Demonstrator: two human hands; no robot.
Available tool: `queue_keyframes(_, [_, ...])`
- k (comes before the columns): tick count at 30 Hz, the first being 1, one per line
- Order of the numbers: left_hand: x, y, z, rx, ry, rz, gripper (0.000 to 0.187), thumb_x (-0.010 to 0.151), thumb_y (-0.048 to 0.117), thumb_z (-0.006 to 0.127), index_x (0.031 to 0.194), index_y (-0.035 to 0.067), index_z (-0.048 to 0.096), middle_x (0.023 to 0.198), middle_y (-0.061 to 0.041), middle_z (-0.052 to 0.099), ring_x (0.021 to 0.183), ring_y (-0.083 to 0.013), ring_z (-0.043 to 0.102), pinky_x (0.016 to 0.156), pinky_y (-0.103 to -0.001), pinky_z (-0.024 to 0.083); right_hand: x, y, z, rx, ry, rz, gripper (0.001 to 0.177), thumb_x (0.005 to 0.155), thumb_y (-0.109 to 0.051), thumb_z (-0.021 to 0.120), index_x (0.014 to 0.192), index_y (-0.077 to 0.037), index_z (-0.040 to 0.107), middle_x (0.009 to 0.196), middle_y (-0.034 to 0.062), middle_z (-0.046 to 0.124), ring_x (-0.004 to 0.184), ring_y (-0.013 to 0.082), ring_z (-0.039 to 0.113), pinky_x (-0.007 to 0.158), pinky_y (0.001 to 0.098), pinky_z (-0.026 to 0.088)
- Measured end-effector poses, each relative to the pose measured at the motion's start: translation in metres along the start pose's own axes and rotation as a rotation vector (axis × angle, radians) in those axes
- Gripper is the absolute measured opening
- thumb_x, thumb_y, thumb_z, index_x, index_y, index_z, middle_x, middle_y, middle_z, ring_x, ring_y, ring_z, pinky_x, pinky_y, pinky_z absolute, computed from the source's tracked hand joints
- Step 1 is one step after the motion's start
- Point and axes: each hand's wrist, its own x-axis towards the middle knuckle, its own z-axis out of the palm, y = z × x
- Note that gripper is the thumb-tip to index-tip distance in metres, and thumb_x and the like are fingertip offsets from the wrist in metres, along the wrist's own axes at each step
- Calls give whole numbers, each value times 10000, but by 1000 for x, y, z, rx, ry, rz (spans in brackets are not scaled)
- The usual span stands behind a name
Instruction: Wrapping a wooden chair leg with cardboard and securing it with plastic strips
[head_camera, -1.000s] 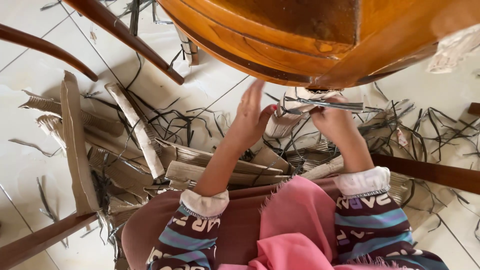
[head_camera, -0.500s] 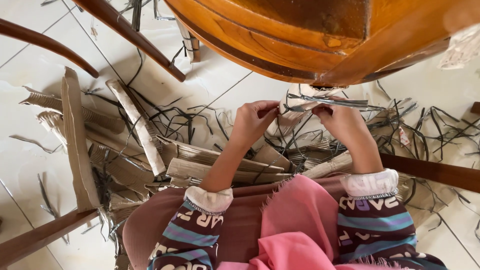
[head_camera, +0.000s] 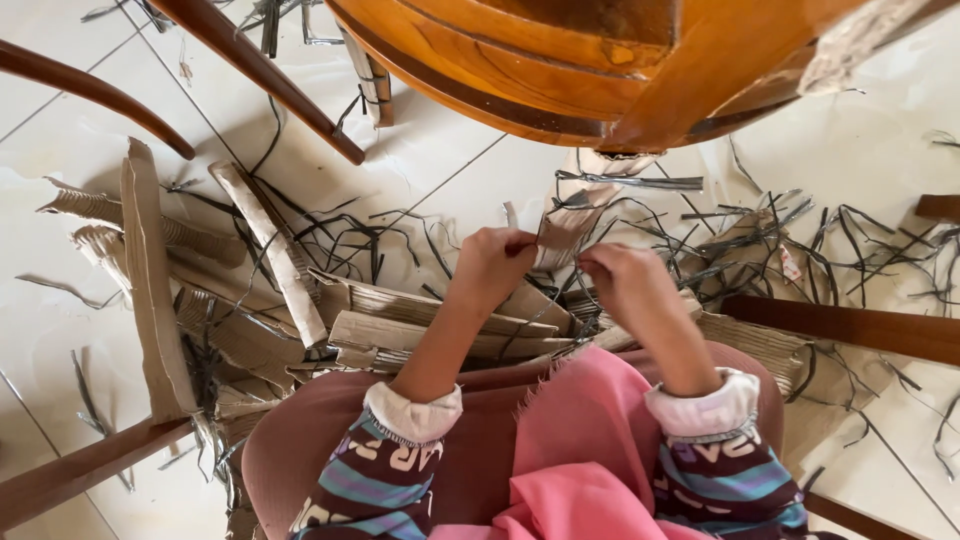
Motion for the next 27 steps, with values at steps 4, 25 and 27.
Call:
queue_keyframes(4, [-12,0,-1,151,-25,189,196,950,115,624,1068,69,774,879,-189,769,854,-410,729,791,-500,610,-1,-2,28,-181,56,-6,80,946,-284,660,982,-292,731,889,29,743,766,334,729,689,486,605])
queue_keyframes(25, [13,-3,25,-240,53,669,132,922,-25,706,1001,53,776,982,-114,782,935,-381,735,878,-495,564,-6,-84,-71,-255,-638,192,279,961,-100,493,1004,-131,767,871,99,756,820,338,753,850,470,608])
queue_keyframes(27, [16,-9,29,-203,61,670,115,914,17,732,981,97,779,974,-57,784,926,-321,745,870,-456,569,-10,-79,-94,-269,-690,260,240,878,-97,560,921,-88,796,854,224,776,875,470,735,805,595,571])
